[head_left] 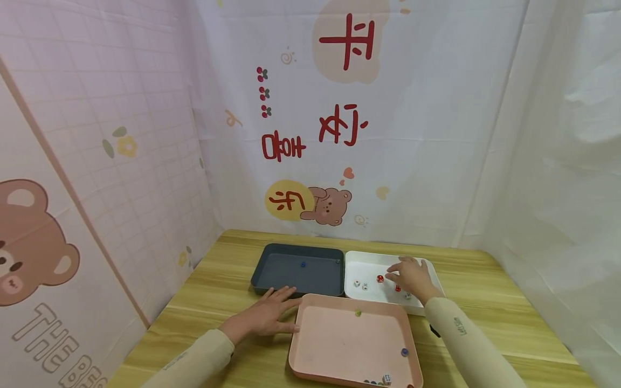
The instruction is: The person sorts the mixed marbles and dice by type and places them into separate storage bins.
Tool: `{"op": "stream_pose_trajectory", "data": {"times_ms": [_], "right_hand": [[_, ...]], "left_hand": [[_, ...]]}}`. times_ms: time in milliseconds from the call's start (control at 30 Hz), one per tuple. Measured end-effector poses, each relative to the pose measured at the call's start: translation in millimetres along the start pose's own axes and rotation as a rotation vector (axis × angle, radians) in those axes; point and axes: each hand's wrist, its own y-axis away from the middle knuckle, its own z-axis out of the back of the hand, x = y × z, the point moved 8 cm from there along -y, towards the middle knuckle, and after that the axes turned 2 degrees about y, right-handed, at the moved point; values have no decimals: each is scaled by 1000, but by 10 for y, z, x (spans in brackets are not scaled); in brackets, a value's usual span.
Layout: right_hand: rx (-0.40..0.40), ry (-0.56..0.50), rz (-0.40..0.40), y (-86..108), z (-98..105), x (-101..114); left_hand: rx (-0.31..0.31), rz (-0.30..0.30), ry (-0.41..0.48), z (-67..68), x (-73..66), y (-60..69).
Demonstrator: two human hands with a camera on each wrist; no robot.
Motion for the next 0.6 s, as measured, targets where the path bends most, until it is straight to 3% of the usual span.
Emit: {"op": "stream_pose_trajectory", "data": {"times_ms": [367,600], "right_hand": [[-29,-35,35,58,9,-85],[-83,-116,128,123,63,76]], "left_hand": [[6,-4,14,0,1,-3],[8,0,27,16,-5,7]]}}
